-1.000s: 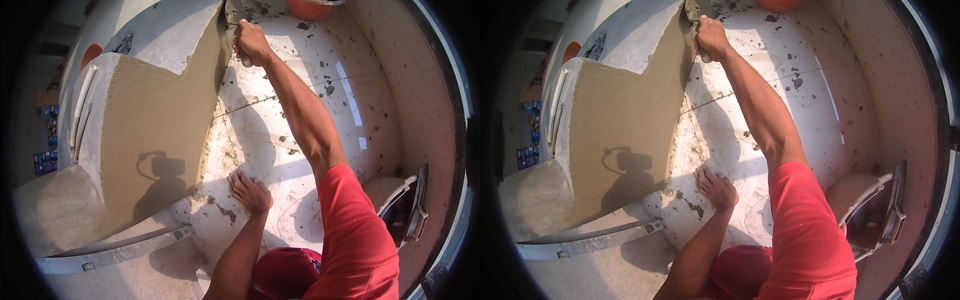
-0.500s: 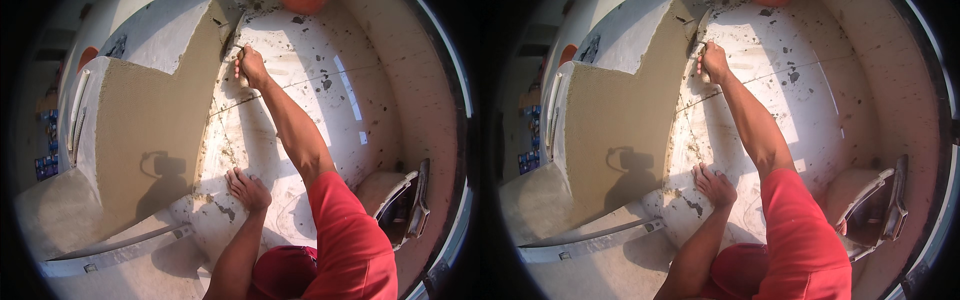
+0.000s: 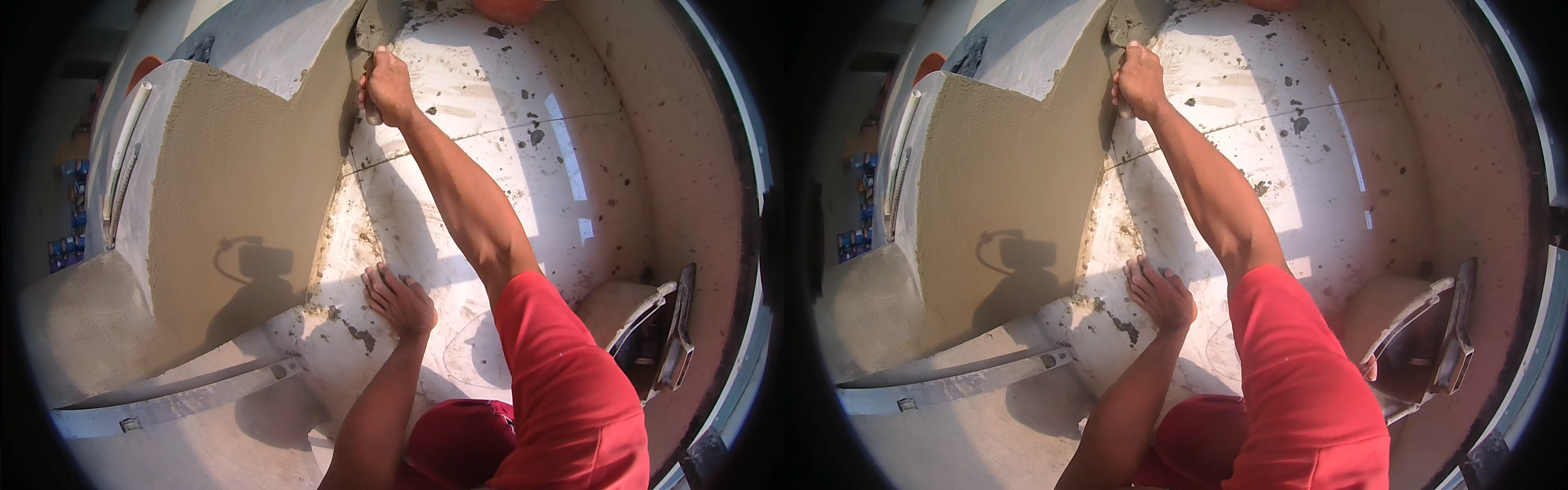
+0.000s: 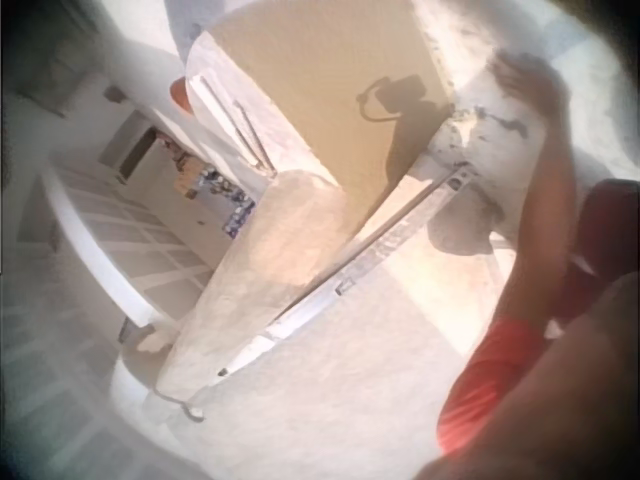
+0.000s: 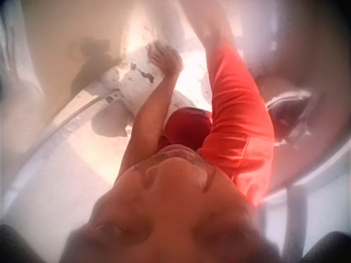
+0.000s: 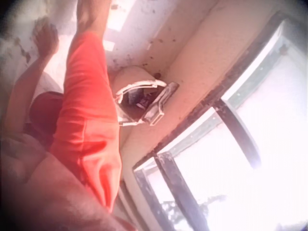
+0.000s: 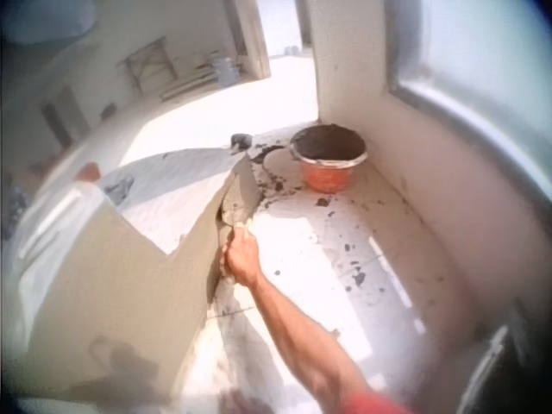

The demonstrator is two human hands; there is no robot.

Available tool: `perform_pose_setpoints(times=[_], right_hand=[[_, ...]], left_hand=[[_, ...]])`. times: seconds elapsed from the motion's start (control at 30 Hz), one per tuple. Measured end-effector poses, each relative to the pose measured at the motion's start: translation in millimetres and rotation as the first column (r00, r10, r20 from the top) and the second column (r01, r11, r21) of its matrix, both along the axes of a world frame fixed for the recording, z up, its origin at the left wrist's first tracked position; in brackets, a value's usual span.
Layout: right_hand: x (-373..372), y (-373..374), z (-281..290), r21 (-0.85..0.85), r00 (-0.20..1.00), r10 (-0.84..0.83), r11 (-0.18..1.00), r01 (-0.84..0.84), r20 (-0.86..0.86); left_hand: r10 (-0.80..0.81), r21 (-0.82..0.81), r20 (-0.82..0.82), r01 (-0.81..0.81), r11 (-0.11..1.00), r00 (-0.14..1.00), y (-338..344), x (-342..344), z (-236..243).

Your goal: The person applies cement to a wall and the side of a step using a trowel, taking mortar from a bucket.

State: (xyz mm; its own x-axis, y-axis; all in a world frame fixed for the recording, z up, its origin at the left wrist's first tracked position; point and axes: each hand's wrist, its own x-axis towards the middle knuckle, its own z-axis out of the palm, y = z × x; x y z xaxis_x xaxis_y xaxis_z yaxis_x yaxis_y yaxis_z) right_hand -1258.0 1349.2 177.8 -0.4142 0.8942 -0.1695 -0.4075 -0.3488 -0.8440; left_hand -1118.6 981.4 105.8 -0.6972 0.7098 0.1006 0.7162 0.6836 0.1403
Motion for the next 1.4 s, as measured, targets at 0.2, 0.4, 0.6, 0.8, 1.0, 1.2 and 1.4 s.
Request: perform_pose_setpoints(times=[0.2,0.4,0.6,0.8,1.0,1.2,1.4], right_hand=[[32.7,-94.9,54.7,0.232,0.997,0.061,0.971,-0.048,-0.047],[95.1,-274.9,123.2,0.057,0.945,0.151,0.988,-0.14,-0.29],[200.4,-399.2,135.9,-0.027,0.89,0.355,0.926,-0.377,-0.286],[292.7,-510.2,107.3,0.048,0.731,0.648,0.754,-0.655,-0.213],[346.5,-564.4,58.0,0.068,0.527,0.85,0.527,-0.847,-0.01],[360.0,-586.5,76.0,0.083,-0.032,0.953,-0.06,-0.995,0.302],[315.6,-614.8,160.4,0.108,-0.497,0.641,-0.668,-0.736,0.585]], left_hand=[[-0.043,0.056,0.001,0.043,0.998,0.999,-6.6,2.1,-12.3],[-0.001,0.274,0.172,-0.046,0.961,0.985,-51.0,-27.9,-70.4],[0.01,-0.016,0.206,-0.007,1.0,0.978,-135.3,-28.5,-24.0],[-0.146,-0.252,0.473,0.292,0.923,0.869,-263.8,72.9,43.6],[0.303,-0.315,0.949,0.32,0.893,0.089,-454.3,149.2,161.7],[0.249,-0.29,0.843,-0.013,0.957,-0.476,-585.0,233.7,189.9],[-0.058,-0.071,0.944,-0.372,0.926,-0.324,-622.7,356.3,124.4]])
